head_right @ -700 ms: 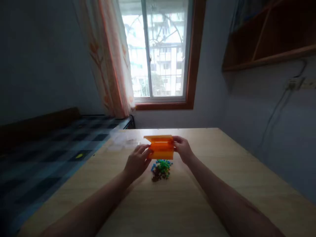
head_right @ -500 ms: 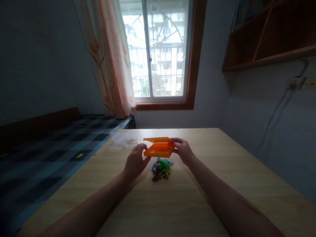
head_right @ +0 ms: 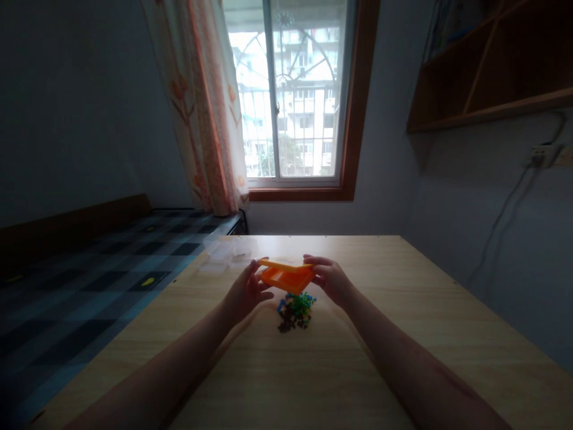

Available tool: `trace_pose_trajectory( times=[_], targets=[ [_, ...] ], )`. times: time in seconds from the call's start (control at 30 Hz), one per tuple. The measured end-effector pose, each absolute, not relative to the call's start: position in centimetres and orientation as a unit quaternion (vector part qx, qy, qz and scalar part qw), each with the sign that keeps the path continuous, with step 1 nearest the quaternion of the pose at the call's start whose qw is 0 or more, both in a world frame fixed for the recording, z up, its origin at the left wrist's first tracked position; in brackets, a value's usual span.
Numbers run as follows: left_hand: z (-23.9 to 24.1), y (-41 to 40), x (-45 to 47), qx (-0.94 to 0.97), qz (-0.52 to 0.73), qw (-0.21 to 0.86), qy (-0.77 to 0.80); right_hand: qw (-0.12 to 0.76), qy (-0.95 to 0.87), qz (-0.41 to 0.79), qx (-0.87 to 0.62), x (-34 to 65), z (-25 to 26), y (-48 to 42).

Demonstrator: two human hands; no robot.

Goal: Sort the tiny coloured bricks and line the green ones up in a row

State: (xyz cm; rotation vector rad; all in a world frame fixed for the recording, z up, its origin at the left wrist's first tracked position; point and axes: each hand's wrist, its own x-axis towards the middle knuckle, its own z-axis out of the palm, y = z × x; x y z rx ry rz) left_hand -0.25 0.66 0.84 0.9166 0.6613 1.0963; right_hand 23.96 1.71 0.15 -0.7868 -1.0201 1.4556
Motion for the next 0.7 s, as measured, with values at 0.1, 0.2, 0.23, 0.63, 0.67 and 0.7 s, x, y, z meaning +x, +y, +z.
trace_pose_trajectory(
  times=[0.1, 0.2, 0.23, 0.63, 0.67, 0.7],
  targets=[
    [0.9, 1.2, -0.4, 0.370, 0.492, 0.709, 0.345, 0.541, -0.467, 0.633, -0.297, 23.7, 0.1, 1.3],
    [0.4, 1.8, -0.4, 0.333, 0.490, 0.692, 0.413, 0.509, -0.502, 0.642, -0.278, 23.0, -0.1, 1.0],
    [0.1, 1.9, -0.4, 0.328, 0.490, 0.680, 0.435, 0.500, -0.511, 0.643, -0.275, 22.8, -0.2, 0.9],
    [3.4, 3.5, -4.8, 0.452, 0.425, 0.509, 0.597, 0.585, -0.508, 0.553, -0.306, 23.2, -1.0, 1.9],
    [4.0, 3.9, -6.0, 0.459, 0.421, 0.489, 0.611, 0.602, -0.497, 0.539, -0.315, 23.7, -1.3, 2.3],
    [4.5, 4.1, -7.3, 0.471, 0.405, 0.463, 0.632, 0.618, -0.490, 0.521, -0.328, 24.4, -1.5, 2.7]
  ],
)
